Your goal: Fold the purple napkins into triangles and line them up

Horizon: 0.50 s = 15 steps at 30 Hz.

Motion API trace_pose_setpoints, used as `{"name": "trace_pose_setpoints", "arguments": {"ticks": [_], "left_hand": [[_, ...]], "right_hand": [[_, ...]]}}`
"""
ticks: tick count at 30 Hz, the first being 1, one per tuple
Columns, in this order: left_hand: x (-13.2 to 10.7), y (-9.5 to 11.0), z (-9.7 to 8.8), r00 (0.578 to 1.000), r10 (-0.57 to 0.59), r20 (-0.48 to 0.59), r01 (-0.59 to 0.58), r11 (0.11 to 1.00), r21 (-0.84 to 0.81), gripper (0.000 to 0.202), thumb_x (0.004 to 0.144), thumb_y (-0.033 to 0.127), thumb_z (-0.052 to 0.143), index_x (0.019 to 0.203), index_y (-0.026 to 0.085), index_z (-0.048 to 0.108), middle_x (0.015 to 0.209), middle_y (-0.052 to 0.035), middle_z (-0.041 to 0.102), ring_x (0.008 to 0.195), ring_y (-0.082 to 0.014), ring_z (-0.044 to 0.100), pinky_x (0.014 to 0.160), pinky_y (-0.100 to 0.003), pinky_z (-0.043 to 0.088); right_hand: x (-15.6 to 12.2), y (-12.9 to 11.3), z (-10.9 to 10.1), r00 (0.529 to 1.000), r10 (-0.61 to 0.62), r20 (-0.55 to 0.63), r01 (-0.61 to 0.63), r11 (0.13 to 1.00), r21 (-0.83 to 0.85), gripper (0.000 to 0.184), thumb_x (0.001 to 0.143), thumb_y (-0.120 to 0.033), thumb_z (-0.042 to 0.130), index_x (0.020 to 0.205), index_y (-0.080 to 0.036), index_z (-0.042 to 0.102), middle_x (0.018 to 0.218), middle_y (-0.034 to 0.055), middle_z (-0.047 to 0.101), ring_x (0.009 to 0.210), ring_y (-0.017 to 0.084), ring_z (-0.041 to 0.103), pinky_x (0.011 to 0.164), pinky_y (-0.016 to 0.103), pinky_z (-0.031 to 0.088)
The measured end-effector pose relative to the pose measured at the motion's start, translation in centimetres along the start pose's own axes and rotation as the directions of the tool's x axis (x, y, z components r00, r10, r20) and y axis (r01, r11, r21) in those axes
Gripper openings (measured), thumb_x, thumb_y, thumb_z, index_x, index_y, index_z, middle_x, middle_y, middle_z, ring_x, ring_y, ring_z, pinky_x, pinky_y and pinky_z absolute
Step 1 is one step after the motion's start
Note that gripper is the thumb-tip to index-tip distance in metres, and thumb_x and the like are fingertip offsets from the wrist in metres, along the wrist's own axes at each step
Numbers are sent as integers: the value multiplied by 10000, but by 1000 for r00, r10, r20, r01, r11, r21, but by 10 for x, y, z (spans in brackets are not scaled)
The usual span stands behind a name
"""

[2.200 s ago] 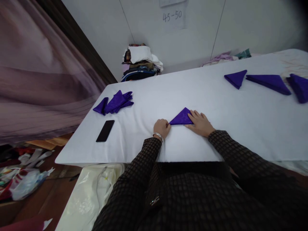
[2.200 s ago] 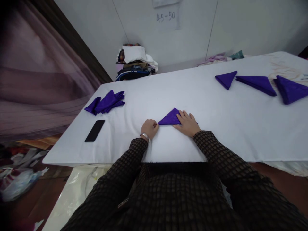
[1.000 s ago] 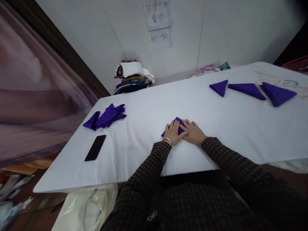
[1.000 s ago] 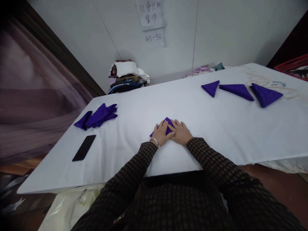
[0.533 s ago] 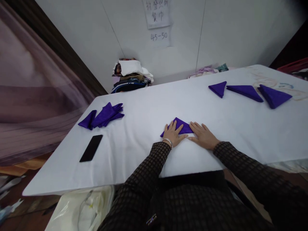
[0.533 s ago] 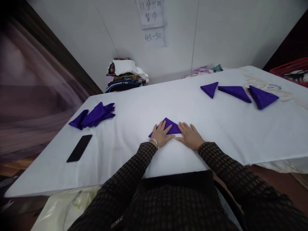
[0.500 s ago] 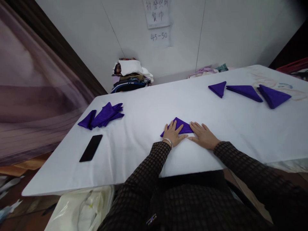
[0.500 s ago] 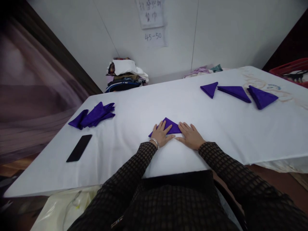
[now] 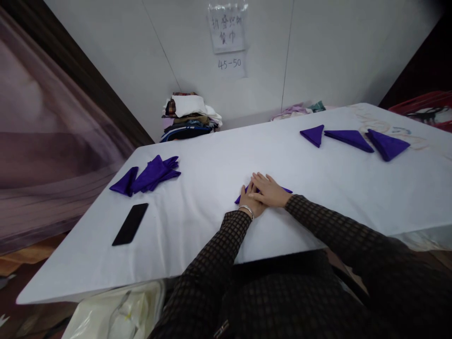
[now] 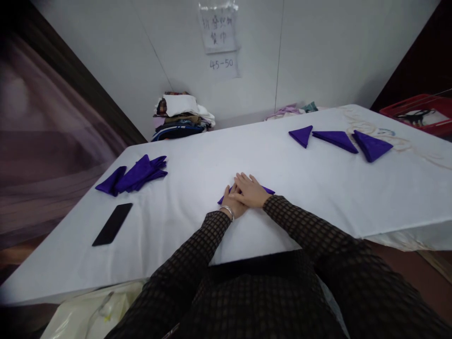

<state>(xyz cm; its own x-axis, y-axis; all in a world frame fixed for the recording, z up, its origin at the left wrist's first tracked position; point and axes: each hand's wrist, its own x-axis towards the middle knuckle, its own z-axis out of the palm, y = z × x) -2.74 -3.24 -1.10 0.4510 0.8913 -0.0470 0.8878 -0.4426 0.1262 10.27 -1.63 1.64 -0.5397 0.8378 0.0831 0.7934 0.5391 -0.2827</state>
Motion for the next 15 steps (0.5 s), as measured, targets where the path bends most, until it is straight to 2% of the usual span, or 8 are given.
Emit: {"name": "trace_pose_setpoints", "arguments": {"ticks": [2, 5, 8, 15], "left_hand": [[0, 1, 0, 1000, -7, -14, 7, 1000, 18, 769, 858, 602, 400, 1520, 257, 212, 1605, -60, 158, 1465, -322, 95, 1171, -558, 94], [0, 1, 1, 999, 11, -40, -10, 1000, 13, 811, 847, 628, 379, 1530, 246, 166, 1602, -50, 175, 1464, -334, 72, 1172, -556, 93], [-1, 0, 1, 999, 16, -32, -16, 1000, -5, 824, 853, 633, 349, 1536, 236, 116, 1607, -53, 151, 1470, -311, 63, 1173, -549, 101], [-1, -1, -3, 999, -7, 54, 8, 1000, -17, 811, 831, 663, 404, 1517, 280, 202, 1612, -68, 115, 1471, -291, 98, 1168, -554, 95]], "right_hand": [[16, -6, 10, 999, -11, 31, 9, 999, 40, 847, 922, -670, 208, 1468, -34, 328, 1544, 207, 261, 1443, 307, 176, 1154, 482, 148], [22, 0, 22, 999, -15, 30, 12, 995, 95, 823, 927, -660, 198, 1479, -59, 315, 1546, 193, 270, 1441, 294, 191, 1149, 474, 159], [16, 12, 26, 999, 12, 29, -16, 989, 146, 819, 925, -661, 202, 1495, -78, 282, 1554, 185, 253, 1443, 267, 194, 1147, 457, 169], [-2, 27, 24, 996, 81, 31, -84, 990, 112, 802, 921, -663, 223, 1499, -111, 288, 1555, 164, 261, 1436, 263, 220, 1140, 482, 175]]}}
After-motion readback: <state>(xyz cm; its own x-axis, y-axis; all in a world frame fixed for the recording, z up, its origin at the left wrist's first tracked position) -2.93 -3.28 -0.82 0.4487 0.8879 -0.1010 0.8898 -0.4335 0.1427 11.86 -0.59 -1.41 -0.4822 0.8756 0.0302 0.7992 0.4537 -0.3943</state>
